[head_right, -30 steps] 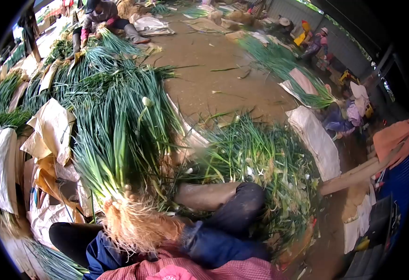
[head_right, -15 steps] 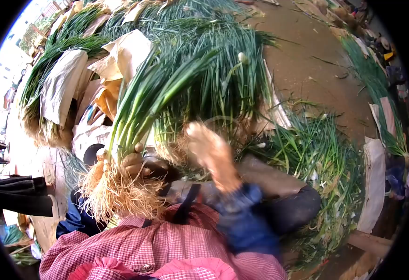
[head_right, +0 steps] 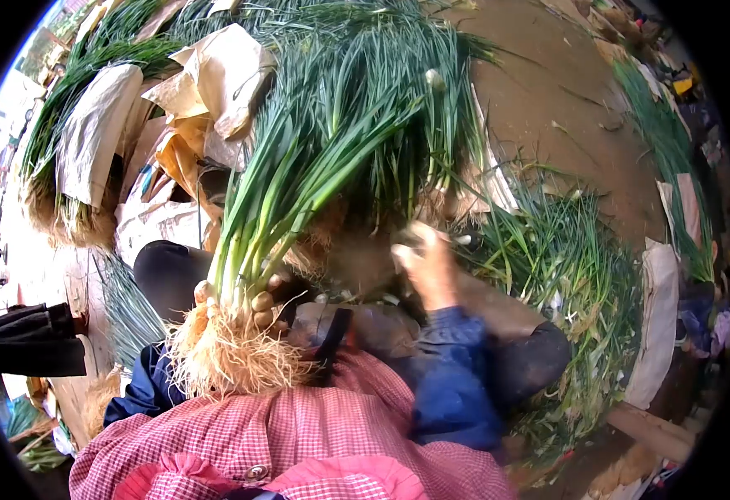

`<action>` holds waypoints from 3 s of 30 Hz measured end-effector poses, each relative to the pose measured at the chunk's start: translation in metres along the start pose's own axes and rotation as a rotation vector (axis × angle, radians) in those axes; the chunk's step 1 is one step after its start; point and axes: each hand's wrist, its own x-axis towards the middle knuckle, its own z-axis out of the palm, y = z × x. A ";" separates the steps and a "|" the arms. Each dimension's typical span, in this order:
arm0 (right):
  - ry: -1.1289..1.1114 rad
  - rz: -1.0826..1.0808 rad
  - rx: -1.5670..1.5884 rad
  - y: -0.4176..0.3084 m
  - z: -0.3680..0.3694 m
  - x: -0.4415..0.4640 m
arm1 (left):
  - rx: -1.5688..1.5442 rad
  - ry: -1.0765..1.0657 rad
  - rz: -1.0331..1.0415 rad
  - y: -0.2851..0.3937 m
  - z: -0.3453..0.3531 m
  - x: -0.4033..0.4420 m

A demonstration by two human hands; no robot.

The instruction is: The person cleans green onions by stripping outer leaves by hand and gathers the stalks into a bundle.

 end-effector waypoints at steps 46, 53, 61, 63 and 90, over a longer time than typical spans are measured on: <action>-0.195 -0.173 -0.735 0.047 0.077 0.079 | 0.579 0.370 0.573 0.089 0.090 -0.121; -0.207 -0.061 -0.673 0.117 0.026 0.041 | 0.591 0.621 0.874 0.087 0.066 -0.209; -0.590 0.248 -0.443 0.169 0.053 0.046 | 0.369 1.219 1.261 0.043 -0.043 -0.381; -0.598 0.311 -0.386 0.157 0.062 0.044 | 0.266 1.350 1.294 0.023 -0.084 -0.413; -0.066 -0.008 -0.305 -0.001 0.178 0.164 | 1.088 1.754 0.665 0.125 -0.071 -0.315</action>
